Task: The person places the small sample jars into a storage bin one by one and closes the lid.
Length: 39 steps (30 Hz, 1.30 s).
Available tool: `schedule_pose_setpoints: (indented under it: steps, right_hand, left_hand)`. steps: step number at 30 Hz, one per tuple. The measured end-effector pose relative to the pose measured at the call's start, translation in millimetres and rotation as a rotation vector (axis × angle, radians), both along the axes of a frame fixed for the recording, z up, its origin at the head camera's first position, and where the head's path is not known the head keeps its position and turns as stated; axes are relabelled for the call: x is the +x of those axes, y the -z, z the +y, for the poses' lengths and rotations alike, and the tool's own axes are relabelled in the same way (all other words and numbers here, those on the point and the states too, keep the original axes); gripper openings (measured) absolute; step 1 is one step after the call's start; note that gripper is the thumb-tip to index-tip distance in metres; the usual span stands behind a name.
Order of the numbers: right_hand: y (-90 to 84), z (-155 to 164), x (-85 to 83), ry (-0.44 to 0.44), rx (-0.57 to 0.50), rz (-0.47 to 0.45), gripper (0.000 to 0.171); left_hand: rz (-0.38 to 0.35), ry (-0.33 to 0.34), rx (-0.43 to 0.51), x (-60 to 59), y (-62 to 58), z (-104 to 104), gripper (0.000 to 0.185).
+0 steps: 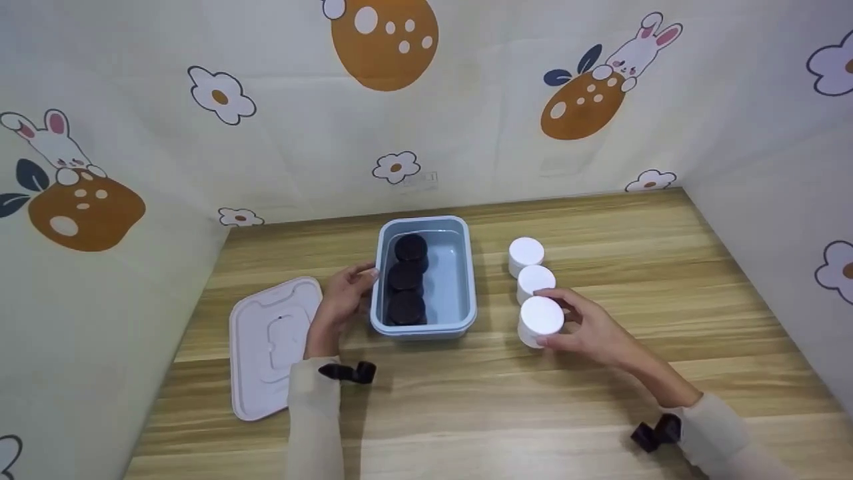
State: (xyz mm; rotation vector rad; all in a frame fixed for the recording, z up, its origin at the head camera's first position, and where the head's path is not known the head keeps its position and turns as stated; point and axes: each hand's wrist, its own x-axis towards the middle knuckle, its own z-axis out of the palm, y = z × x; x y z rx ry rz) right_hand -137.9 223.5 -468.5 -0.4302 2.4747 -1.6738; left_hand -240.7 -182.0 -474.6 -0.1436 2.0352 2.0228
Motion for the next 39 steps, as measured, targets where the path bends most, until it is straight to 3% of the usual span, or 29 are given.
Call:
schedule_pose_setpoints:
  steps: [13,20,32,39]
  right_hand:
    - [-29.0,-27,-8.3,0.067,-0.064,0.083,0.068]
    - [-47.4,-52,-13.8,0.075,-0.137,0.068,0.068]
    - [-65.1,-88,-56.4,0.069,-0.25,0.024,0.073]
    - [-68.4,-104,-79.7,0.041,-0.2,-0.047,0.069]
  left_hand:
    - [0.007,0.006,-0.034,0.9,-1.2,1,0.045]
    - [0.015,-0.007,-0.07,0.2,-1.5,1,0.045]
    - [0.043,0.003,-0.067,1.9,-0.4,0,0.043]
    - [0.038,-0.006,-0.065,0.5,-0.6,0,0.042]
